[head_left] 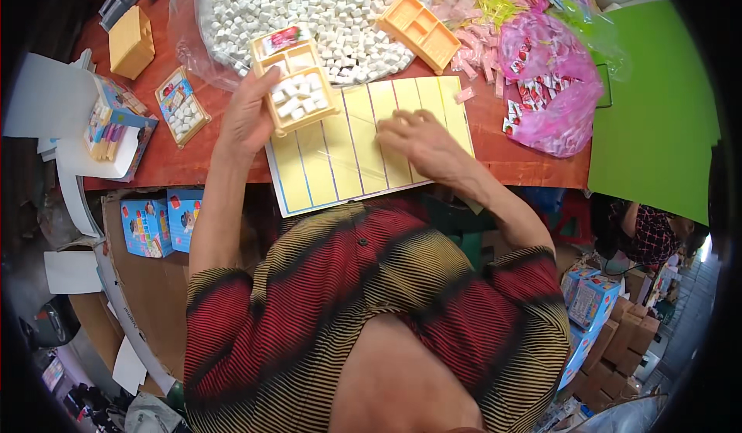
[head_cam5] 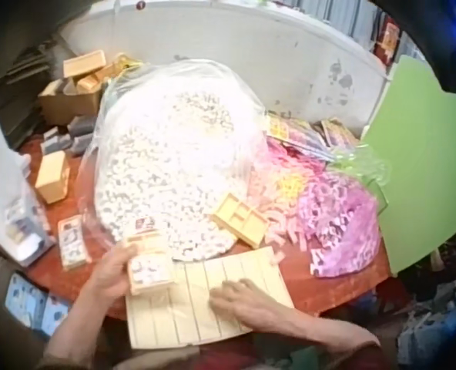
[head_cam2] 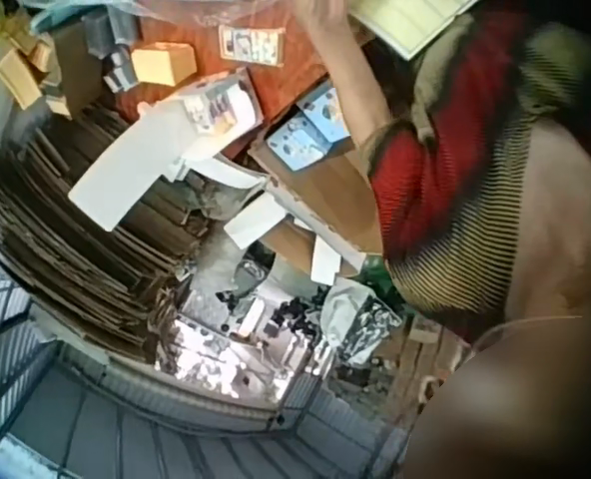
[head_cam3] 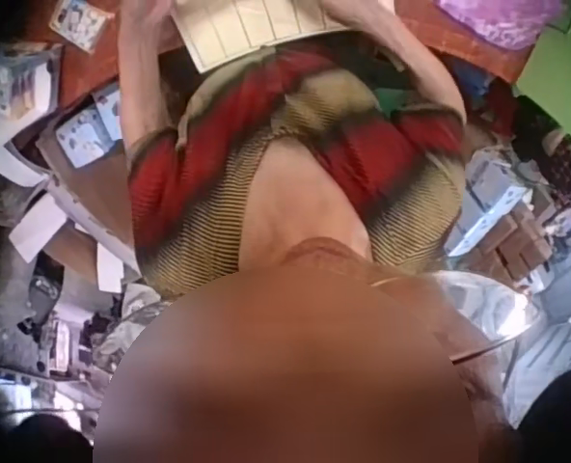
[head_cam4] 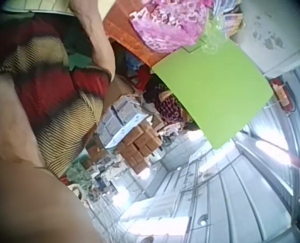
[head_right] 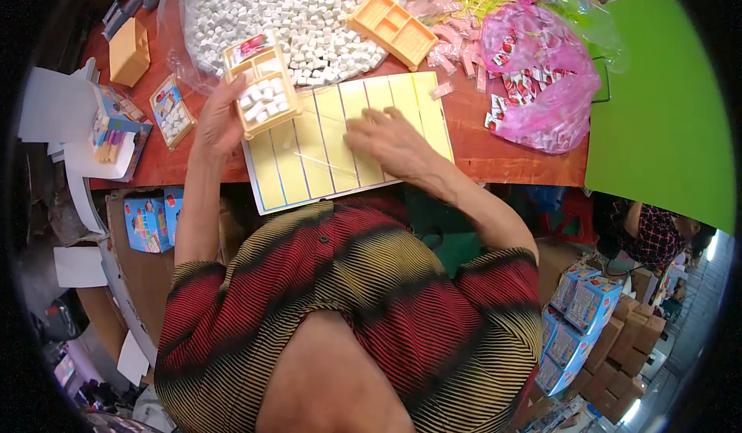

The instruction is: Packing small white blocks into plastic trays, applying labels, and placing them into boxes.

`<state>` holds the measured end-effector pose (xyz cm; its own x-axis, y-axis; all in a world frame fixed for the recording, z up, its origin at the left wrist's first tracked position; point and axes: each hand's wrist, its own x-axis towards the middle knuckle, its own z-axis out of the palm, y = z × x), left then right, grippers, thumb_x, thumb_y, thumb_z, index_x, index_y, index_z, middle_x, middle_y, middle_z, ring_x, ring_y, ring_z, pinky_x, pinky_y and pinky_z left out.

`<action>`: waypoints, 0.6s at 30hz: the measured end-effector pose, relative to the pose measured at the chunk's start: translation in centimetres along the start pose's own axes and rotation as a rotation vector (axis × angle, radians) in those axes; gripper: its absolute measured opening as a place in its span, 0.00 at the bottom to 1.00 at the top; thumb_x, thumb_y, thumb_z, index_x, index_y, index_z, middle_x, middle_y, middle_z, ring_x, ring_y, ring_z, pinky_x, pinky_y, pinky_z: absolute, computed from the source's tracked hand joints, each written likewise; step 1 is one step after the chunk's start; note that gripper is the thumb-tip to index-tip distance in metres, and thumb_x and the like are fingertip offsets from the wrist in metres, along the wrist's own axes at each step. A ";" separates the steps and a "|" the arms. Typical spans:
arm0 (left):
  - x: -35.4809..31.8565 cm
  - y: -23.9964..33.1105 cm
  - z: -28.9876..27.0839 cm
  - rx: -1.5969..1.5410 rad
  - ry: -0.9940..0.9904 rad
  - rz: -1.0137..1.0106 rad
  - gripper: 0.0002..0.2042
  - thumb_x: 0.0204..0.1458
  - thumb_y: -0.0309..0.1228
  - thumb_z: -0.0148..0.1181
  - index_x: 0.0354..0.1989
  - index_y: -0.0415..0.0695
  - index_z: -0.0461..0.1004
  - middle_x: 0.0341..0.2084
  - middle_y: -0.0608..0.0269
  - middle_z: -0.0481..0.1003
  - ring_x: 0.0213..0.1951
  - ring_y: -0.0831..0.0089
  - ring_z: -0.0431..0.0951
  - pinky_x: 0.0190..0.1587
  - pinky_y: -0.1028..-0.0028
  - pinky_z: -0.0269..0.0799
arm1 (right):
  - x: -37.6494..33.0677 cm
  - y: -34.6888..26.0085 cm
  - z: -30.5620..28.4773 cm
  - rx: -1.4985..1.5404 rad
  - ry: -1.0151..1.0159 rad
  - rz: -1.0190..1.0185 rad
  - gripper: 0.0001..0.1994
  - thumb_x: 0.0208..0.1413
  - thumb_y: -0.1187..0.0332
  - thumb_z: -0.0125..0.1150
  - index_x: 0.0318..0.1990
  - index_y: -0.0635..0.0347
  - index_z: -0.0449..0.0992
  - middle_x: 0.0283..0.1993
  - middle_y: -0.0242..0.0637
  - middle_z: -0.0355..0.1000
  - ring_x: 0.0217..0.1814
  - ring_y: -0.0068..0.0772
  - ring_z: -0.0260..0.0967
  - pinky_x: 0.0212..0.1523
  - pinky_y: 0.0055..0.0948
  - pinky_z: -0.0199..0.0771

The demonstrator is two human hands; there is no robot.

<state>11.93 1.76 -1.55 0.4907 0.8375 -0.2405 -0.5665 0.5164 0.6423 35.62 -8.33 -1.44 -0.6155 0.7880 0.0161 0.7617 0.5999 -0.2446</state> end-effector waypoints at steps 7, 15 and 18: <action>-1.3 -0.8 -1.4 -0.050 0.080 0.051 0.17 0.47 0.25 0.46 0.47 0.39 0.55 0.42 0.56 0.64 0.42 0.66 0.68 0.45 0.67 0.65 | 1.2 -2.9 -0.1 0.113 0.149 0.152 0.16 0.38 0.67 0.56 0.37 0.61 0.65 0.40 0.40 0.63 0.43 0.38 0.59 0.42 0.35 0.57; -1.1 -1.3 -0.5 -0.169 0.150 0.065 0.17 0.50 0.27 0.43 0.49 0.39 0.55 0.43 0.55 0.64 0.45 0.65 0.66 0.47 0.66 0.63 | 3.0 -4.9 4.6 -0.058 0.068 0.438 0.27 0.29 0.63 0.63 0.39 0.65 0.61 0.34 0.45 0.58 0.39 0.43 0.57 0.36 0.37 0.57; -1.2 -1.0 -0.8 -0.144 0.166 0.091 0.16 0.51 0.28 0.41 0.48 0.39 0.54 0.43 0.54 0.63 0.45 0.64 0.66 0.47 0.65 0.63 | 2.4 -5.2 3.0 -0.088 0.127 0.312 0.27 0.29 0.66 0.62 0.41 0.66 0.61 0.34 0.45 0.58 0.38 0.42 0.57 0.35 0.37 0.57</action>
<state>11.35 0.38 -2.51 0.3248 0.8934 -0.3103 -0.6976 0.4479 0.5593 29.58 -10.00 -2.99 -0.3241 0.9430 0.0760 0.9272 0.3326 -0.1721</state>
